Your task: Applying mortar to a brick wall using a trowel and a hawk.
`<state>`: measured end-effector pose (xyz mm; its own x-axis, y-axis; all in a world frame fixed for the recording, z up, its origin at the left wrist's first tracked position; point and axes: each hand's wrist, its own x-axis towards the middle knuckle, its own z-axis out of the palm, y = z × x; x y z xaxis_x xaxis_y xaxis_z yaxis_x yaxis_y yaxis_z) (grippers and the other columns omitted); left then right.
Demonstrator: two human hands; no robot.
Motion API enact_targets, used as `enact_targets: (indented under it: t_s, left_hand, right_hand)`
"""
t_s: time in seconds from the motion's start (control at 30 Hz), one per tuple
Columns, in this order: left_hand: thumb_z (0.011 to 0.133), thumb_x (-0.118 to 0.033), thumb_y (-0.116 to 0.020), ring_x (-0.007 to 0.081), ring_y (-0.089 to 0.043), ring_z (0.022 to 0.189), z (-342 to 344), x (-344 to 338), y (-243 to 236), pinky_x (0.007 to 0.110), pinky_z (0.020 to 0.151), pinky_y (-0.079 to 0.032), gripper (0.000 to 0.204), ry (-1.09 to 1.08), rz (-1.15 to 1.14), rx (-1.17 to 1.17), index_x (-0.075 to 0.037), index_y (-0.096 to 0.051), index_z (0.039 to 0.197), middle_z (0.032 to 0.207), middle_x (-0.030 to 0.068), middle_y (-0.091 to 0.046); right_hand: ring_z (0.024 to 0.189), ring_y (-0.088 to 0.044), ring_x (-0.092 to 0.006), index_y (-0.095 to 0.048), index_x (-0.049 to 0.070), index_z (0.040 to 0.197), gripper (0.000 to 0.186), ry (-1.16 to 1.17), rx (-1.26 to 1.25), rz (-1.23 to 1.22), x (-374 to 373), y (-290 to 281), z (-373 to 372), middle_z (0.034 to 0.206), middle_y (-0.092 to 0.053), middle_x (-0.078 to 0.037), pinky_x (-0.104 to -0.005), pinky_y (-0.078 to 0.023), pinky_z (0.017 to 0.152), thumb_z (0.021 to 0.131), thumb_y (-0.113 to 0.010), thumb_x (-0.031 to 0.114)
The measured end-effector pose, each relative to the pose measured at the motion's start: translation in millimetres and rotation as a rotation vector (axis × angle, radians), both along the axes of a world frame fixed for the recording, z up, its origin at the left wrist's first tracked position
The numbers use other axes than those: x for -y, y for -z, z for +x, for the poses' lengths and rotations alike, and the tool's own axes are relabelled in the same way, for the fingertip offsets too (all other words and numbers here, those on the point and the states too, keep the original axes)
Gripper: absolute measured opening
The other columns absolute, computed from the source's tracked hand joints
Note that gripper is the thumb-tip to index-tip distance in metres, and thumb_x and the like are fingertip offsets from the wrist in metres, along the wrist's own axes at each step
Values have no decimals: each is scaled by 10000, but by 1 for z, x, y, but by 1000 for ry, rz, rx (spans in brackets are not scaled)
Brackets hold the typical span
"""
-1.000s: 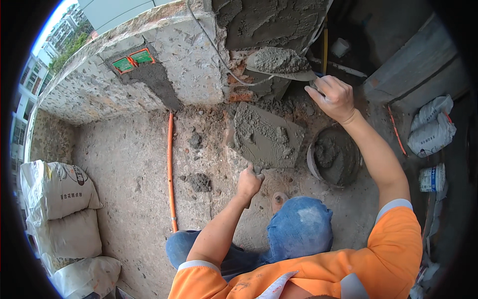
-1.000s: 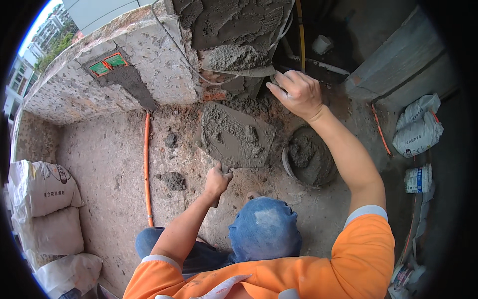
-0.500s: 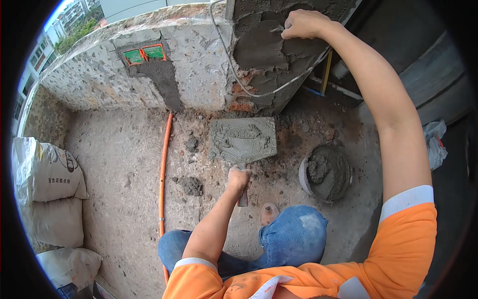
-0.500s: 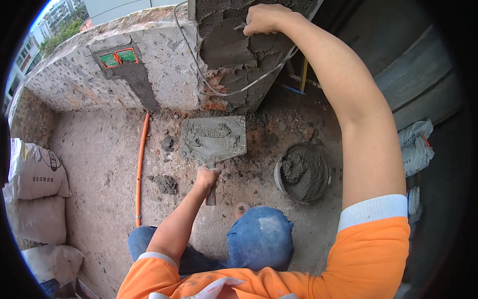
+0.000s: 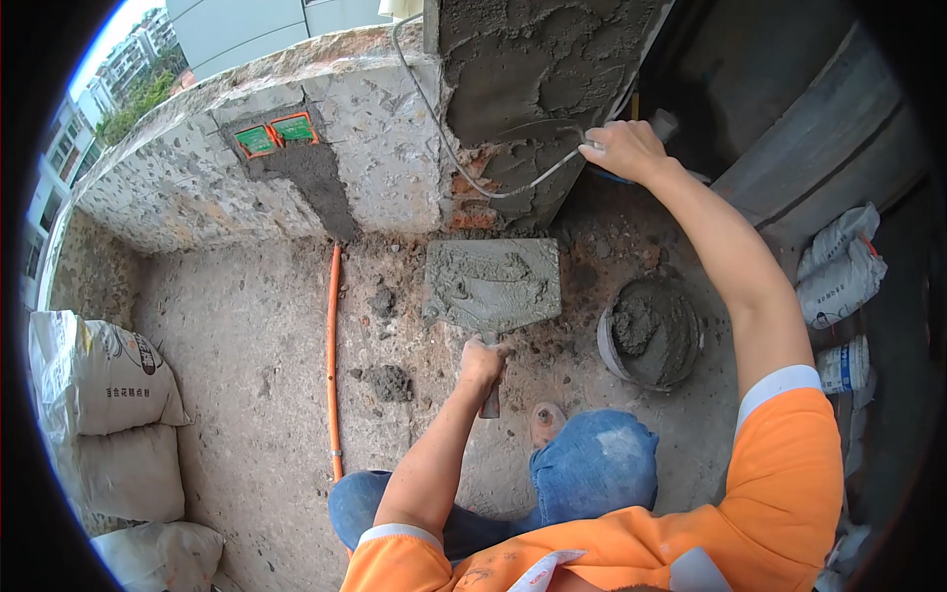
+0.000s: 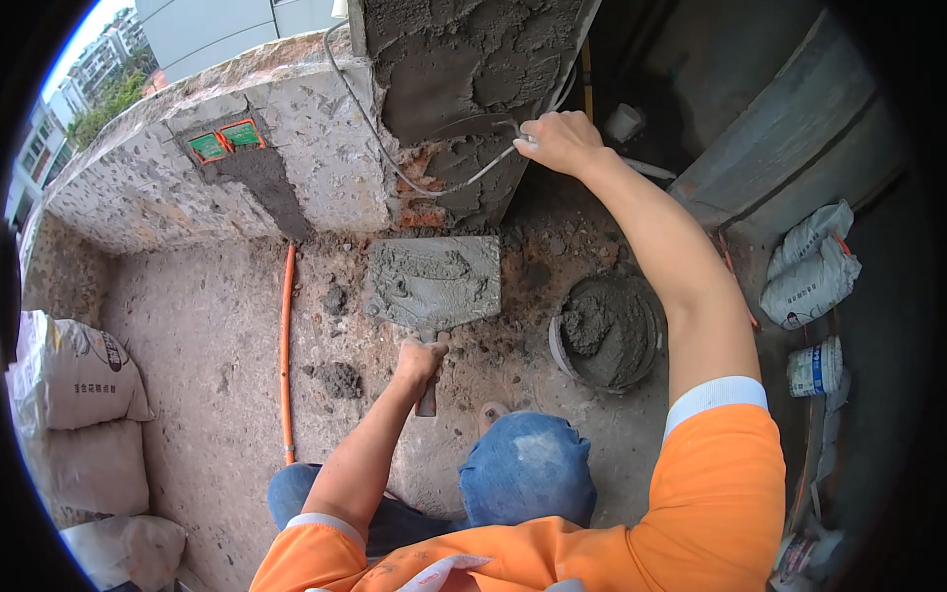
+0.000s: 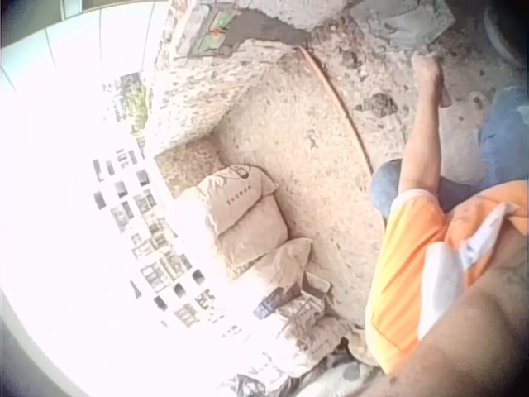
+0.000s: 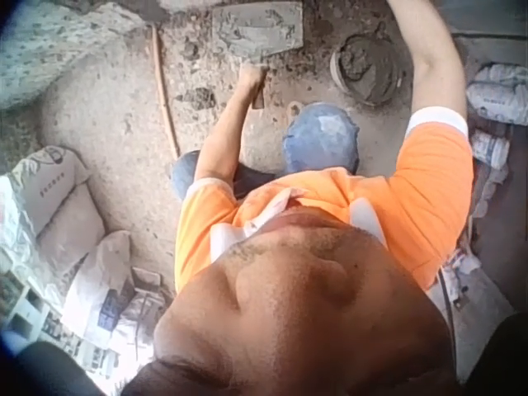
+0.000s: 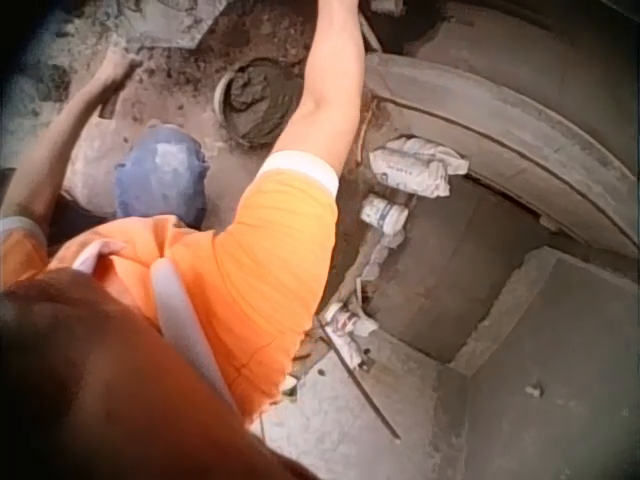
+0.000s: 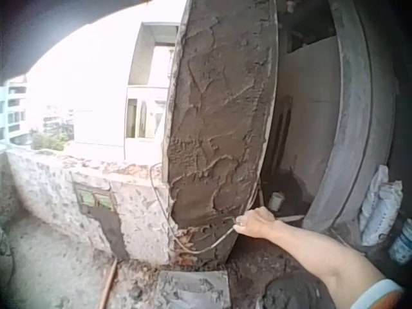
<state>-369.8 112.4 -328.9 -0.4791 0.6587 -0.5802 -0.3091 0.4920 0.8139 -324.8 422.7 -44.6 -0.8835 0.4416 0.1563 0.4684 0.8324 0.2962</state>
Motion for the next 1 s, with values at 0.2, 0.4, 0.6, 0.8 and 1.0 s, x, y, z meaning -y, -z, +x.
enact_targets:
  t_s: [0.2,0.4,0.6,0.8,1.0]
  left_hand:
    - [755,-118,-660,198,-573,473,4,9,-9,344,434,-475,269,56,-15,13,28,-539,946,646,103,-602]
    - [765,-42,-630,160,-490,410,8,2,-31,312,367,-385,134,-36,-13,11,-25,-503,804,551,42,-502]
    - [776,-55,-626,159,-467,400,5,-3,-30,303,375,-383,124,3,-28,49,-32,-508,742,541,47,-506]
    - [762,-97,-676,193,-544,442,8,-10,0,342,401,-440,261,39,-35,-4,10,-505,927,613,91,-572]
    - [767,-94,-682,180,-528,442,11,-11,-15,330,387,-416,262,46,-4,42,1,-488,918,618,74,-562]
  right_hand:
    - [875,-666,-345,-714,150,1018,359,15,-40,7,-22,-22,-6,887,-694,-165,-438,-525,797,875,-534,426]
    - [921,-658,-338,-709,158,1049,399,34,-167,-2,-20,-63,1,915,-696,-163,-431,-508,849,880,-510,460]
    - [939,-661,-327,-711,176,1059,430,77,-369,63,-29,-90,15,948,-709,-121,-429,-516,858,861,-527,511]
    - [918,-670,-320,-712,147,1056,436,57,-738,15,-6,-43,4,928,-712,-117,-433,-517,823,858,-583,514]
    - [950,-660,-335,-698,143,1097,467,59,-675,-205,14,-2,-41,987,-702,-136,-440,-499,854,875,-561,529]
